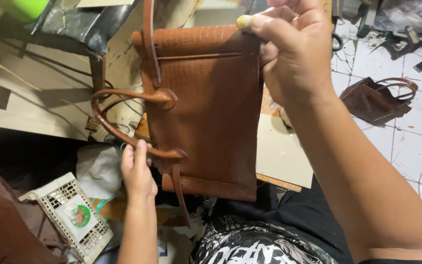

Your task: Applying glue to the edges and seams of a leather handbag for assembly.

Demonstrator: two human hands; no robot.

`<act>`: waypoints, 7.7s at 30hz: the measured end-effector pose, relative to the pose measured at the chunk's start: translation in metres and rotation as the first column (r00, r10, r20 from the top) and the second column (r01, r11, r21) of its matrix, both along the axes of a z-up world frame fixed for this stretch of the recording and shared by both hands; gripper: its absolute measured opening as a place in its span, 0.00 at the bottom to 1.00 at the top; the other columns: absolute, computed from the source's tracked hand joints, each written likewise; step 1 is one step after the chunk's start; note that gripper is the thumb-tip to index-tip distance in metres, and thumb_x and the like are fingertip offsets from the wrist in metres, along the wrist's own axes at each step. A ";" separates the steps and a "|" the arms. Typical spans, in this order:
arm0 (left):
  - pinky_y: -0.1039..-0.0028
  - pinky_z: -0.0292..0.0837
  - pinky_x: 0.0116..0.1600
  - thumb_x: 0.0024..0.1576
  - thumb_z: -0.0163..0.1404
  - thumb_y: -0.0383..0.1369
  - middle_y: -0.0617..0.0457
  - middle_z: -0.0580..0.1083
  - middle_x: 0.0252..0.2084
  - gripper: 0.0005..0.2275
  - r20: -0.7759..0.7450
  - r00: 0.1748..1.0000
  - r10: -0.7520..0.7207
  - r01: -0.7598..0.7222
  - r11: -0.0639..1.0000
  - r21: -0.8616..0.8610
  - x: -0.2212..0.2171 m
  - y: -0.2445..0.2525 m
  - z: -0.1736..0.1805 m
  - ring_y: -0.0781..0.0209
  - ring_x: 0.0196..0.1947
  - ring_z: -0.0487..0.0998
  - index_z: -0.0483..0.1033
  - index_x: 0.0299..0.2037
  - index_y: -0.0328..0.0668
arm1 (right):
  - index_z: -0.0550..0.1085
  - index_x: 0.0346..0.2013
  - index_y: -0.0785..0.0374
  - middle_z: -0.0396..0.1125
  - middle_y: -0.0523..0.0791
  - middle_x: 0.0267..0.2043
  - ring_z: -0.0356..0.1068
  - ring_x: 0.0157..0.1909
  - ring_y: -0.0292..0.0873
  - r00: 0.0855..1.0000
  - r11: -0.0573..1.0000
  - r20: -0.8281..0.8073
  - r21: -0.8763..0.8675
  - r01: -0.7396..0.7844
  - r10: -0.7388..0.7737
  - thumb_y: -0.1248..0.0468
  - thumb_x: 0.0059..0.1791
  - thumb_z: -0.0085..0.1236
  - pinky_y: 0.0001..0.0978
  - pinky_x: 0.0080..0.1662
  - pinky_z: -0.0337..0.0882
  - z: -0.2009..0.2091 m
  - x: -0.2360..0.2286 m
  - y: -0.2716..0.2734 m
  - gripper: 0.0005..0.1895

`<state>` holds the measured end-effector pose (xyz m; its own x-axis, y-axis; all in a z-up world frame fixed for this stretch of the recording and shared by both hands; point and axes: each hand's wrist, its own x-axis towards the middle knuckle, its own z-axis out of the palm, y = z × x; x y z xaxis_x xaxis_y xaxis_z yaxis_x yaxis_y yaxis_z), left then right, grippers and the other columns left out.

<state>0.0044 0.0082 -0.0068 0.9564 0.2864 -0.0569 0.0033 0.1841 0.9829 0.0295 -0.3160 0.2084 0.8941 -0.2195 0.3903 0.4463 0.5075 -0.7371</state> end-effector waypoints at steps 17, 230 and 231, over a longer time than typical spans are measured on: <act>0.74 0.70 0.47 0.61 0.42 0.25 0.51 0.75 0.38 0.07 0.137 0.989 0.047 0.059 0.733 -0.678 0.039 0.004 0.025 0.62 0.38 0.75 0.74 0.42 0.39 | 0.75 0.52 0.67 0.75 0.48 0.48 0.77 0.47 0.42 0.984 0.981 0.179 -0.190 0.040 -0.006 0.79 0.58 0.55 0.29 0.56 0.81 0.044 -0.065 0.008 0.10; 0.84 0.72 0.55 0.51 0.47 0.31 0.51 0.76 0.53 0.28 -0.051 0.998 0.045 -0.056 0.968 -0.246 0.044 0.008 0.043 0.68 0.47 0.76 0.69 0.65 0.31 | 0.72 0.36 0.64 0.65 0.39 0.25 0.56 0.23 0.29 0.904 0.372 -0.214 -0.926 -0.067 -0.370 0.74 0.49 0.64 0.20 0.26 0.55 -0.113 -0.110 -0.068 0.08; 0.84 0.72 0.55 0.52 0.46 0.31 0.50 0.76 0.54 0.27 -0.039 0.998 0.044 -0.052 0.967 -0.251 0.044 0.007 0.043 0.68 0.47 0.76 0.69 0.65 0.30 | 0.73 0.36 0.63 0.67 0.39 0.25 0.56 0.22 0.29 0.926 0.387 -0.190 -0.921 -0.053 -0.325 0.75 0.47 0.64 0.20 0.24 0.56 -0.122 -0.112 -0.058 0.08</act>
<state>0.0485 0.0152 0.0364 0.9383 0.3045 -0.1638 0.0195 0.4264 0.9043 -0.0828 -0.3742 0.0868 0.9854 -0.0388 0.1658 0.1121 -0.5848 -0.8034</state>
